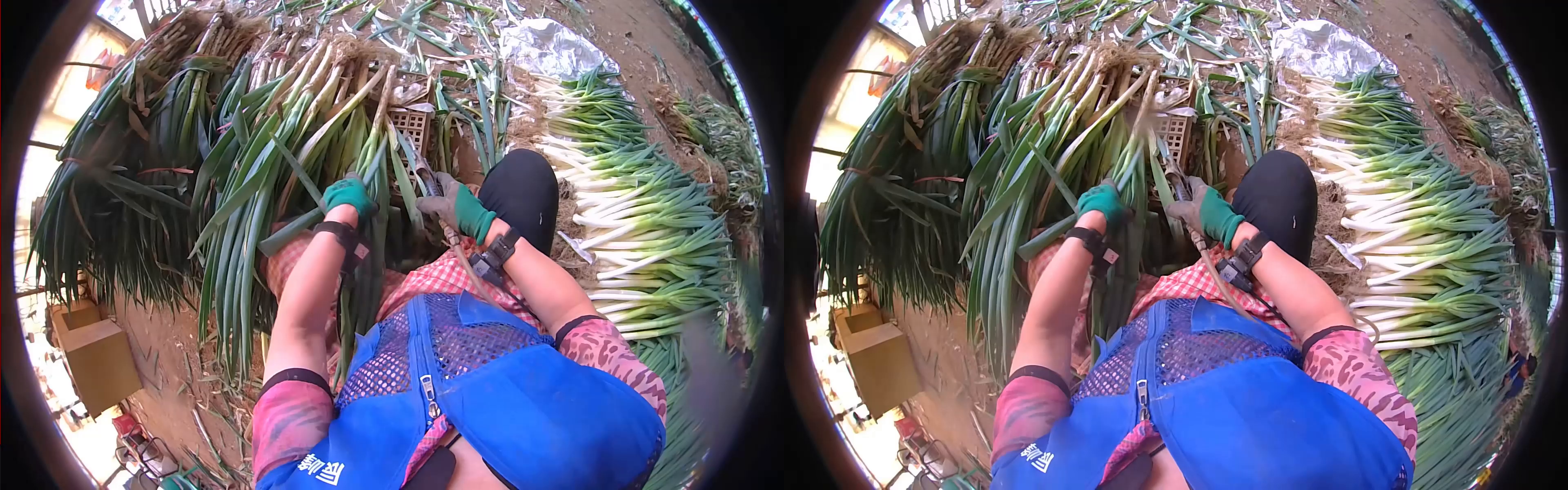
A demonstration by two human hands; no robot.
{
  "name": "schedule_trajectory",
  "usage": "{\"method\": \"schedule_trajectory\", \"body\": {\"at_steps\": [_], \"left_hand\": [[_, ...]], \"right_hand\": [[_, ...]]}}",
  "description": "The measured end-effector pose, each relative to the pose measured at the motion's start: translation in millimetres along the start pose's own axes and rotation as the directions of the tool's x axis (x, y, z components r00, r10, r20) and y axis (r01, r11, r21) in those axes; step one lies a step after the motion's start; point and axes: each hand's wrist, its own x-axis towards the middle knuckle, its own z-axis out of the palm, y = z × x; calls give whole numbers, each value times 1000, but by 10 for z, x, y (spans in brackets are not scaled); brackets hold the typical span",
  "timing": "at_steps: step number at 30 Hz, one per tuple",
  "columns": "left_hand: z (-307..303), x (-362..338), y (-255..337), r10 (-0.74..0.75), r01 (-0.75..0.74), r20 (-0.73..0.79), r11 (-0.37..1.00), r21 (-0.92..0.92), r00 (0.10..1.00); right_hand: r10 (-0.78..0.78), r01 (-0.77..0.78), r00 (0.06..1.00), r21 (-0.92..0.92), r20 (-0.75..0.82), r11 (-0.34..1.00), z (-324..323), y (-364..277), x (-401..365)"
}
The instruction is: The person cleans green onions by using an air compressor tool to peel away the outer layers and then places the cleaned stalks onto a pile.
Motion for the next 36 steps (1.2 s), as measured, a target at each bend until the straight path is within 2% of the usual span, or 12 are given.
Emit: {"method": "schedule_trajectory", "body": {"at_steps": [1,4,5,9,14,18,21,26,29,31,33,36], "left_hand": [[-118,-67,-70,65,-71,-82,995,-70,994],[-658,-218,-320,125,-112,5,906,-408,992],[-916,-387,-386,159,-95,74,839,-536,985],[-1415,-1089,-729,286,-254,-120,498,-829,951],[-1498,-1711,-1201,192,-283,-215,472,-835,957],[-1693,-2200,-1004,115,-302,-281,453,-839,953],[-1865,-2478,-663,104,-140,-99,534,-834,990],[-940,-1728,-426,130,55,225,743,-667,966],[-250,-1214,-289,30,65,330,960,-274,943],[149,-971,-216,83,-36,106,923,-383,991],[268,-896,23,89,-121,-140,964,-238,986],[474,-605,32,18,12,60,886,-463,998]], "right_hand": [[-15,15,1000,8,-13,1000,-20,-13,-3],[-5,6,1000,38,-21,999,-32,-12,-63],[0,1,1000,44,-24,999,-29,-33,-75],[89,-89,996,10,-8,996,-74,-3,-59],[39,-39,999,83,-8,996,6,155,40],[57,-58,997,13,51,998,25,50,70],[67,-68,994,18,85,997,34,-6,16],[-10,9,999,27,54,1000,85,103,-56],[-19,27,997,-102,81,994,28,134,-273],[-30,71,985,-245,168,967,-74,64,-573],[-67,119,978,-266,198,957,-25,195,-793],[-67,139,961,-261,267,955,-70,99,-1038]]}}
